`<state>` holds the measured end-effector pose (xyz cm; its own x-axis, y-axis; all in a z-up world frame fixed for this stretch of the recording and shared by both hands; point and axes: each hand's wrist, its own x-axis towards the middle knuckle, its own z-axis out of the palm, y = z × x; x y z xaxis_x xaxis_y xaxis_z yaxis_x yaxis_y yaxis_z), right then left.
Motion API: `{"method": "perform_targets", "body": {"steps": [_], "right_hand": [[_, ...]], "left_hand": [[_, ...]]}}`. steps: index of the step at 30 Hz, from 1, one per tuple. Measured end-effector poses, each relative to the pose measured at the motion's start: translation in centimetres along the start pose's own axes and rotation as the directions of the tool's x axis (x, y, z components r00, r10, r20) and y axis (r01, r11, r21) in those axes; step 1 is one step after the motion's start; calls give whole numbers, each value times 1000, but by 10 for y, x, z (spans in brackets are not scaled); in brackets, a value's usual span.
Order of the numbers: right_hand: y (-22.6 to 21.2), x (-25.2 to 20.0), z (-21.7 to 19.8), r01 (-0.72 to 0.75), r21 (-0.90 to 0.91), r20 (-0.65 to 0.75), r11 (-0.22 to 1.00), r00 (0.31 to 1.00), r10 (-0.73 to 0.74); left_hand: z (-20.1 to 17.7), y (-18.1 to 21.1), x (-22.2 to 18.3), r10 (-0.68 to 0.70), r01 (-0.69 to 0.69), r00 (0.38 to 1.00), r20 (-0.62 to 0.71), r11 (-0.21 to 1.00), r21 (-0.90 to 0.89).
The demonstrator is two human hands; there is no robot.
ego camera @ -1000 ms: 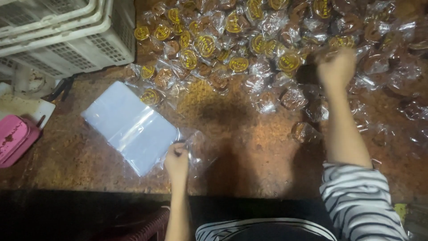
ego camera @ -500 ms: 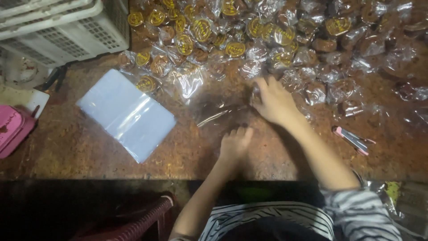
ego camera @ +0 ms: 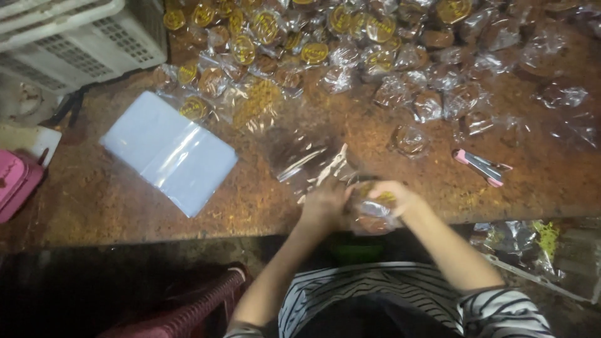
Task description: The person packages small bakery items into plastic bags and seals them using a stapler.
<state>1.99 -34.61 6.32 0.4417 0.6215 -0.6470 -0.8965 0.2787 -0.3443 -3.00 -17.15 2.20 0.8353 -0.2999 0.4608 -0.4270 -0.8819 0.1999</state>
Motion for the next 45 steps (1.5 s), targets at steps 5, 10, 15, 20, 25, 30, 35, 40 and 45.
{"method": "perform_targets", "body": {"steps": [5,10,15,20,25,30,35,40,45], "right_hand": [[25,38,-31,96,157,-75,983,994,-85],[40,74,-105,284,279,-161,917,956,-246],[16,-3,8,110,-5,-225,994,968,-108],[29,45,-48,110,109,-214,988,973,-85],[43,50,6,402,526,-298,749,913,-280],[70,71,6,570,-231,-439,789,663,-607],[43,82,17,446,-692,-295,568,544,-786],[30,99,15,210,-957,-82,199,463,-882],[42,139,-17,112,-993,86,-29,548,-832]], "left_hand": [[14,-1,-11,-135,140,988,-76,987,75],[21,-27,-19,-78,86,986,-149,995,48],[6,5,-1,-172,144,974,-149,972,-185],[1,-1,-8,38,-34,996,-75,998,45],[-2,-5,-1,2,14,991,-132,993,119],[-13,12,6,341,-328,936,-87,935,136],[3,15,-32,313,-300,945,-94,946,125],[24,24,-61,245,-242,965,-94,969,42],[53,-32,-77,-251,103,932,-262,876,-471]]}}
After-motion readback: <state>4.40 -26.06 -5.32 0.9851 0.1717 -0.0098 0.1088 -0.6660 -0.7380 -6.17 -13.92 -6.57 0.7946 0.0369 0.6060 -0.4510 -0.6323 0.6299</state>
